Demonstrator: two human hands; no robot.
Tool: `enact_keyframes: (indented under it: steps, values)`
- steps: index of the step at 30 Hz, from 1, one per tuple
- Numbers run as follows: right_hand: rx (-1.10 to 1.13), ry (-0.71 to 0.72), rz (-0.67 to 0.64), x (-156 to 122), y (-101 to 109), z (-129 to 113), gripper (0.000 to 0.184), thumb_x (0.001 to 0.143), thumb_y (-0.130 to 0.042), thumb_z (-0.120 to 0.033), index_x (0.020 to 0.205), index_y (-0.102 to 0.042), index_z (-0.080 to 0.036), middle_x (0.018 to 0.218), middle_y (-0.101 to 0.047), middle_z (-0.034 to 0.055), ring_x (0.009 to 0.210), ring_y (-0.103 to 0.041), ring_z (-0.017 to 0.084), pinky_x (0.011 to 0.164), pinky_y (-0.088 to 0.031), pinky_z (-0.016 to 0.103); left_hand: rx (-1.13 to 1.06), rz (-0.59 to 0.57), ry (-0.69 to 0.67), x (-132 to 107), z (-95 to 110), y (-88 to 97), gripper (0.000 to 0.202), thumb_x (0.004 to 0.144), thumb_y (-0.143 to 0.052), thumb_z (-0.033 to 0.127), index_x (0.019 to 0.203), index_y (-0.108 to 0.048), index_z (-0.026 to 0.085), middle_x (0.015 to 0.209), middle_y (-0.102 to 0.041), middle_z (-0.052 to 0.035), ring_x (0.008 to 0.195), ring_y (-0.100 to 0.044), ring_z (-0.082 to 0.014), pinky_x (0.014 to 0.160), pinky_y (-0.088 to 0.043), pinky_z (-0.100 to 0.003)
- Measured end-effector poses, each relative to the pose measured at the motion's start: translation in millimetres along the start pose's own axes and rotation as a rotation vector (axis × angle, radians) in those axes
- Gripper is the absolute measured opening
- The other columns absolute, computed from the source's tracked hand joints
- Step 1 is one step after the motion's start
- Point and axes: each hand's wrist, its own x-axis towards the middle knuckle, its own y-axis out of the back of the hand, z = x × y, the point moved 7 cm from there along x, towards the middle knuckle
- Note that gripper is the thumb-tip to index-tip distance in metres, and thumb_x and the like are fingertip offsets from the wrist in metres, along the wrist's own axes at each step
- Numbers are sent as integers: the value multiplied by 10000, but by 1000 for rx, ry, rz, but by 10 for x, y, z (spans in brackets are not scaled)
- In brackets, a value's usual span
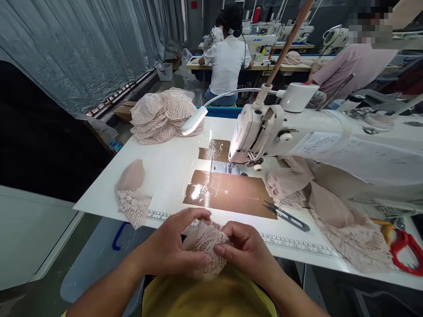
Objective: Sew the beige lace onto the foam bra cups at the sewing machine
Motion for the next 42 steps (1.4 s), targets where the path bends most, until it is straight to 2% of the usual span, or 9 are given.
enact_keyframes:
  steps: [5,12,17,20,24,29,34,39,42]
  values:
    - [-209,161,128,16,59,-146,226,812,-641,-302,636,-586,-171,762,-620,23,693,-563,142,633,-434,248,-82,-110,29,128,-58,-218,200,853,-583,325,981,-591,171,825,-565,-3,698,-485,-126,623,-406,-228]
    - [-333,173,200,103,129,-232,229,816,-610,-255,607,-554,-182,694,-638,19,628,-572,139,585,-437,244,-30,-92,-8,283,-5,-116,196,855,-589,323,948,-621,154,838,-595,-25,741,-503,-143,663,-392,-236]
    - [-356,132,164,221,186,-208,209,822,-613,-269,636,-567,-185,679,-631,11,623,-562,138,586,-428,250,-126,-84,55,458,-84,-92,216,890,-528,331,806,-589,142,684,-487,7,630,-408,-110,578,-333,-217]
    - [-325,43,166,285,316,-172,124,800,-653,-295,750,-625,-185,717,-627,11,657,-562,140,606,-439,248,-278,-100,120,536,-168,-109,219,889,-528,340,809,-572,140,687,-454,14,625,-381,-102,569,-322,-207]
    - [-122,-48,81,361,396,-160,242,773,-695,-360,944,-632,-201,874,-629,23,796,-588,160,698,-474,262,-383,-122,164,622,-202,-135,226,875,-553,352,808,-565,137,697,-456,12,639,-388,-103,583,-331,-210]
    - [-256,-59,64,437,403,-260,233,830,-612,-375,715,-620,-172,657,-558,-13,595,-476,107,537,-381,215,-368,-145,158,724,-154,-144,240,866,-576,358,795,-577,129,698,-479,6,643,-412,-104,575,-341,-208]
    - [-321,-17,110,461,431,-391,237,812,-611,-358,664,-604,-174,603,-531,-25,542,-419,94,491,-330,210,-570,-180,200,779,-171,-214,264,820,-653,377,849,-611,118,706,-525,-6,635,-450,-100,585,-367,-208]
    - [-295,-19,121,509,475,-376,238,810,-614,-380,686,-615,-176,615,-547,-17,554,-449,101,501,-360,217,-809,-82,313,816,-296,-289,305,753,-720,363,695,-544,121,636,-519,7,576,-455,-83,555,-367,-198]
    - [-293,-6,180,492,624,-364,202,810,-618,-383,798,-654,-184,742,-637,21,661,-555,144,594,-447,252,-799,72,373,788,-366,-31,338,731,-721,391,674,-496,145,611,-524,14,533,-470,-92,515,-369,-202]
